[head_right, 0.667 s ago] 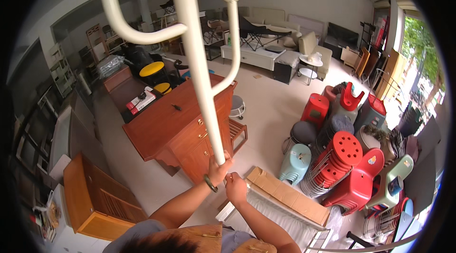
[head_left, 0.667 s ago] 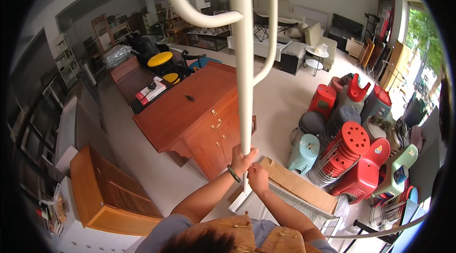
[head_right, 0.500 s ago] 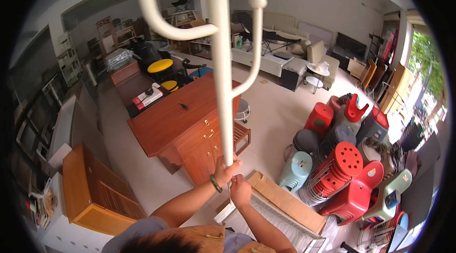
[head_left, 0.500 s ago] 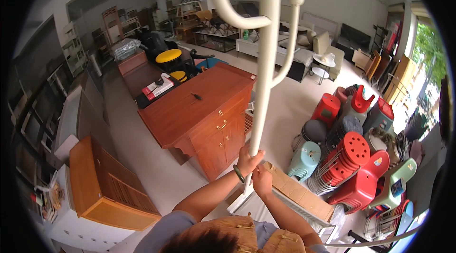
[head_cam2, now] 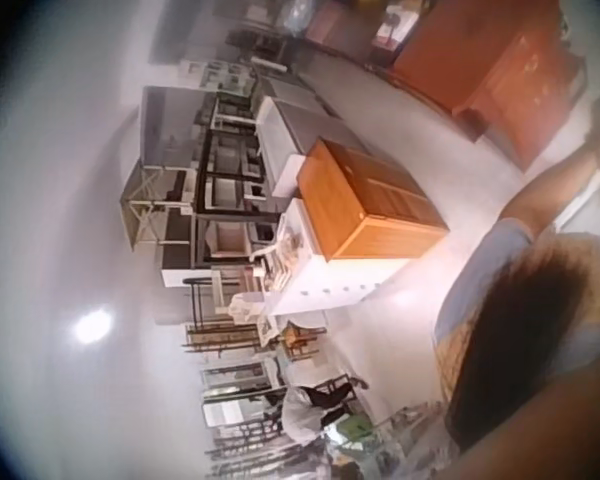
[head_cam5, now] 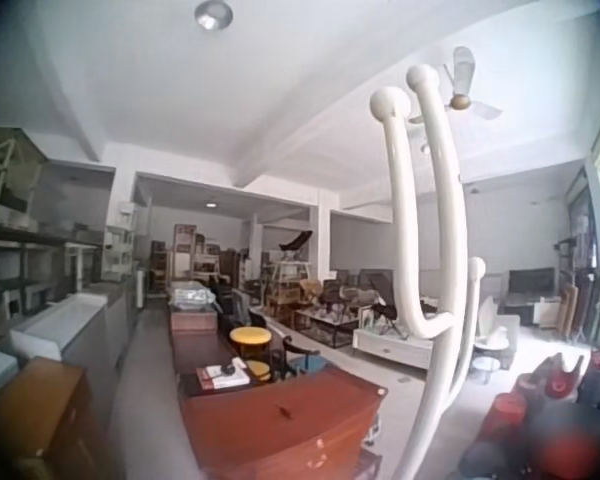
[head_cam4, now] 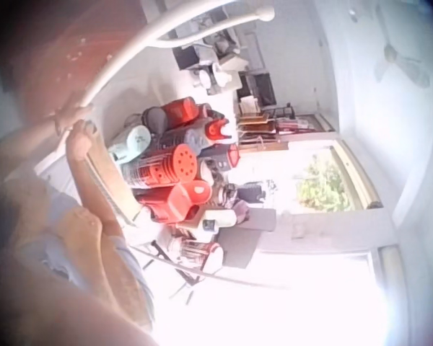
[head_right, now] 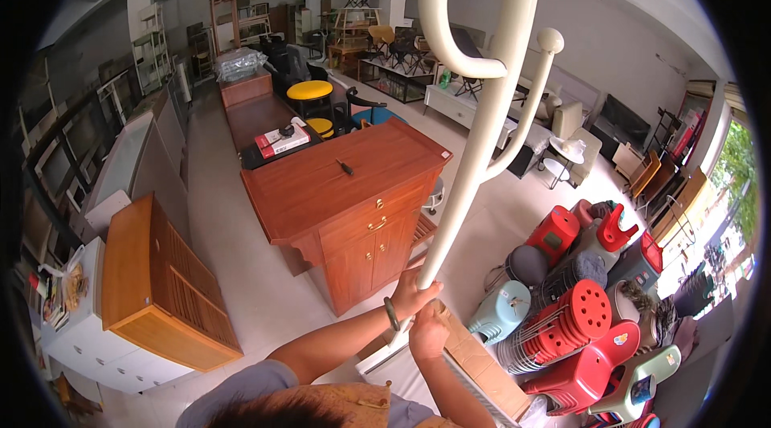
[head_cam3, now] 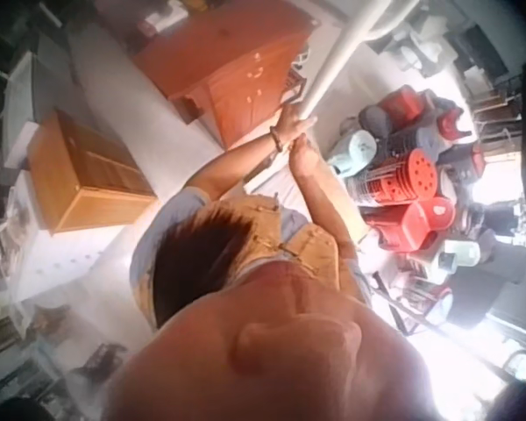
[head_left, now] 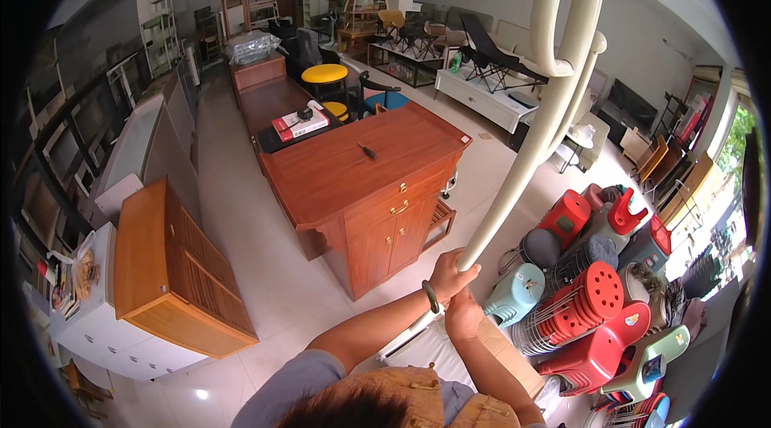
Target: The person assembles a white metal coat rack by inserting and tightening screws into the joints of the vertical and horizontal poles. They handle the rack components and a screwdriver to secure the structure.
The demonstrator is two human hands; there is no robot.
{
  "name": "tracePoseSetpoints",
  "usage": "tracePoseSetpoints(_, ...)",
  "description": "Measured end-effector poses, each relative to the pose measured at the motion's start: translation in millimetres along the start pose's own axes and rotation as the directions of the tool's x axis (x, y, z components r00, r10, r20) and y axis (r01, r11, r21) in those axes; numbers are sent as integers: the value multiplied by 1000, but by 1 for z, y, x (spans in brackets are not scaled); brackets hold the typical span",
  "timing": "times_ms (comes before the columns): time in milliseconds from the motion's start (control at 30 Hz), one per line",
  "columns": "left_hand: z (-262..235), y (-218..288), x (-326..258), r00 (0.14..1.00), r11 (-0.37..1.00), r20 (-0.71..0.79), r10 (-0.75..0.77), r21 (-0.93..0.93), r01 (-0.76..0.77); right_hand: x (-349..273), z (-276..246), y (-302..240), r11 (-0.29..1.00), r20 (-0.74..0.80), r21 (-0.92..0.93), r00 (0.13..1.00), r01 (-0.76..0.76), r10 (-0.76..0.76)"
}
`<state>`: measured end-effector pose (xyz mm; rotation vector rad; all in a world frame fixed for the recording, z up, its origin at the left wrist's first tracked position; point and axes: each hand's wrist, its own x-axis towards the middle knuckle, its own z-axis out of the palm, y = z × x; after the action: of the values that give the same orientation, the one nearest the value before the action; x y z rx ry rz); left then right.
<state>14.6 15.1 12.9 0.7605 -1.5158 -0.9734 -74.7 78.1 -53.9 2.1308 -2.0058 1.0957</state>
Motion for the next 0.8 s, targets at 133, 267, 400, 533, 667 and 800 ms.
tracePoseSetpoints(133,-1,-7,1,1000,1000,-1,-5,-25,5,10,-6,8,866,294,416,942,-277,160)
tracePoseSetpoints(267,9,-12,-1,1000,999,22,19,-34,-18,9,-12,20,448,617,596,737,-666,276)
tracePoseSetpoints(400,7,-36,-4,994,957,-5,-112,-268,107,-9,-31,19,483,669,466,652,-742,357)
tracePoseSetpoints(533,7,-36,6,995,983,31,93,-163,-87,-68,24,100,355,772,400,519,-845,368)
tracePoseSetpoints(667,17,-25,4,996,985,63,56,-166,-44,-66,2,91,141,718,543,545,-828,433)
tracePoseSetpoints(800,14,-28,3,995,979,95,9,-202,11,-38,-52,57,121,673,559,534,-821,512)
